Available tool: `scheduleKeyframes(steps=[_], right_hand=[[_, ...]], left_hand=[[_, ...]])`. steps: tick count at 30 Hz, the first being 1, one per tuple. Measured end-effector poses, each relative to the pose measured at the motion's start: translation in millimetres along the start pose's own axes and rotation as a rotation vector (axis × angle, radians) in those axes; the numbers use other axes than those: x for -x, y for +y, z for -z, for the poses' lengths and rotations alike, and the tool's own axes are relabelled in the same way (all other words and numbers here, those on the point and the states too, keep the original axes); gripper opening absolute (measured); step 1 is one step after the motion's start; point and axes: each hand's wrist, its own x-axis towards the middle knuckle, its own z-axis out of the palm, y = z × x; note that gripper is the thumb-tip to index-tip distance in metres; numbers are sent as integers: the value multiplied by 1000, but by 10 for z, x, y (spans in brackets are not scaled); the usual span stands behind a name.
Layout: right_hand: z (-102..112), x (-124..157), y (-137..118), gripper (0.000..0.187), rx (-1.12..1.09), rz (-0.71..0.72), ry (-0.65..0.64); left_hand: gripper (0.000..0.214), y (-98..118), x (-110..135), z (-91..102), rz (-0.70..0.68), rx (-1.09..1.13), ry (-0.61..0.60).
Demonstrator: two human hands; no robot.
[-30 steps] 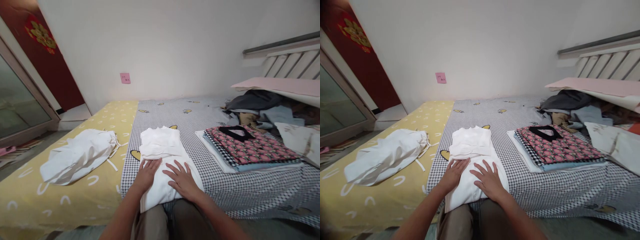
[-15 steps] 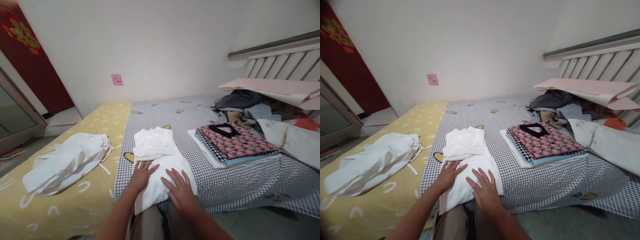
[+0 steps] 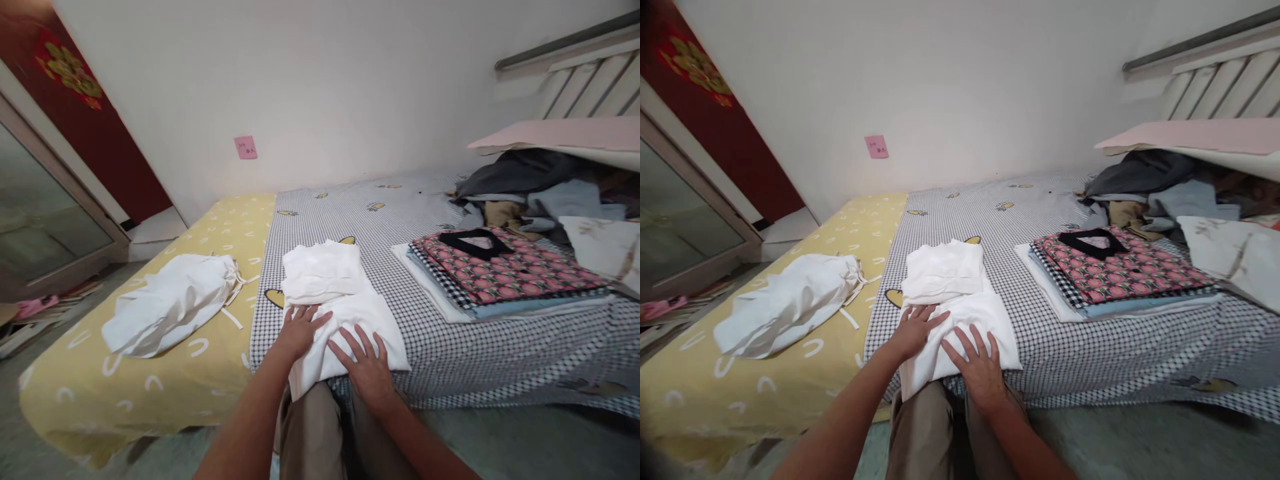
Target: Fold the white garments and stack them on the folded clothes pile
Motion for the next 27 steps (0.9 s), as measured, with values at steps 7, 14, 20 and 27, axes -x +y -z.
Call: scheduleKeyframes(steps=[7, 14, 20, 27], right_hand=[[509, -415, 175, 57, -269, -12, -176], [1055, -927, 255, 38, -291, -91, -439], [1371, -1862, 562, 26, -731, 45, -634], [1059, -3486, 928, 14, -401, -103, -332]], left_hand=[[64, -16, -27, 169, -52, 104, 52], [46, -440, 146, 418, 64, 329, 422], [58, -830, 96, 324, 136, 962, 367], [101, -1108, -536, 178, 348, 1733, 161]])
